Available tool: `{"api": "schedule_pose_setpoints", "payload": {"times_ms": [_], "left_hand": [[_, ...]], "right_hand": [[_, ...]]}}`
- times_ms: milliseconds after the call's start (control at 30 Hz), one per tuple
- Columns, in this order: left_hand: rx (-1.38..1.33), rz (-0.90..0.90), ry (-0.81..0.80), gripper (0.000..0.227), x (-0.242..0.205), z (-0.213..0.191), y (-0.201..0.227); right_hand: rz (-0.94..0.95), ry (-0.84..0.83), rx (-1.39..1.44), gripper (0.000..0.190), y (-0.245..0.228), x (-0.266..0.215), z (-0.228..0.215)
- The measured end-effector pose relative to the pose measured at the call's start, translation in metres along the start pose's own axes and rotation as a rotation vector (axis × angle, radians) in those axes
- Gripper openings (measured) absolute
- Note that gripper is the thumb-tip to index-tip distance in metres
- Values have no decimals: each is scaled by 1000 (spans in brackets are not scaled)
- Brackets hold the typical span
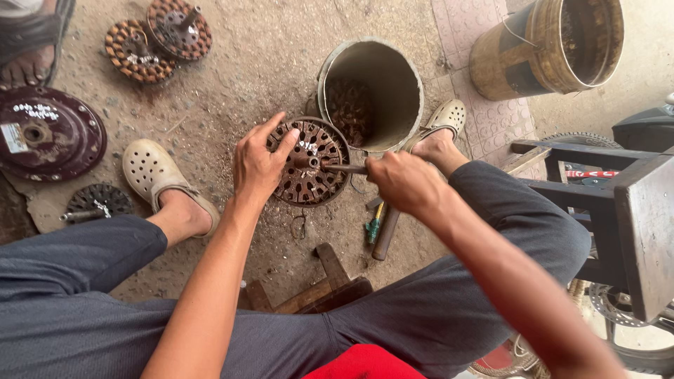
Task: The person uses pliers to pull copper wire coils out of a motor stator and drops the wire into a bucket. The person rotates the stator to access different slots and continues removing wire until the stator is mostly empty.
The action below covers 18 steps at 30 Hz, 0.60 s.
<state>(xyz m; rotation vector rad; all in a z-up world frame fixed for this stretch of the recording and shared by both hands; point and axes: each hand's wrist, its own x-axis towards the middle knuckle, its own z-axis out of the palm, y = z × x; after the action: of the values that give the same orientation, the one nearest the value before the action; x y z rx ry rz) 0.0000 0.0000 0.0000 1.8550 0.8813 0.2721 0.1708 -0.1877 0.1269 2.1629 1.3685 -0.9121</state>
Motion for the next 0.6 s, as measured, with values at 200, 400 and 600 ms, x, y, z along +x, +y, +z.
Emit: {"api": "schedule_pose_setpoints", "payload": {"times_ms": [200,400,600], "left_hand": [[4,32,21,58,-3,-1,6],[-39,-43,-6,60,-2,-3,14],[5,40,37,58,-2,-3,12]], "right_hand": [[-298,239,214,23,27,22,38],[-410,513,163,11,29,29,59],[-267,366,142,9,18,18,42]]}}
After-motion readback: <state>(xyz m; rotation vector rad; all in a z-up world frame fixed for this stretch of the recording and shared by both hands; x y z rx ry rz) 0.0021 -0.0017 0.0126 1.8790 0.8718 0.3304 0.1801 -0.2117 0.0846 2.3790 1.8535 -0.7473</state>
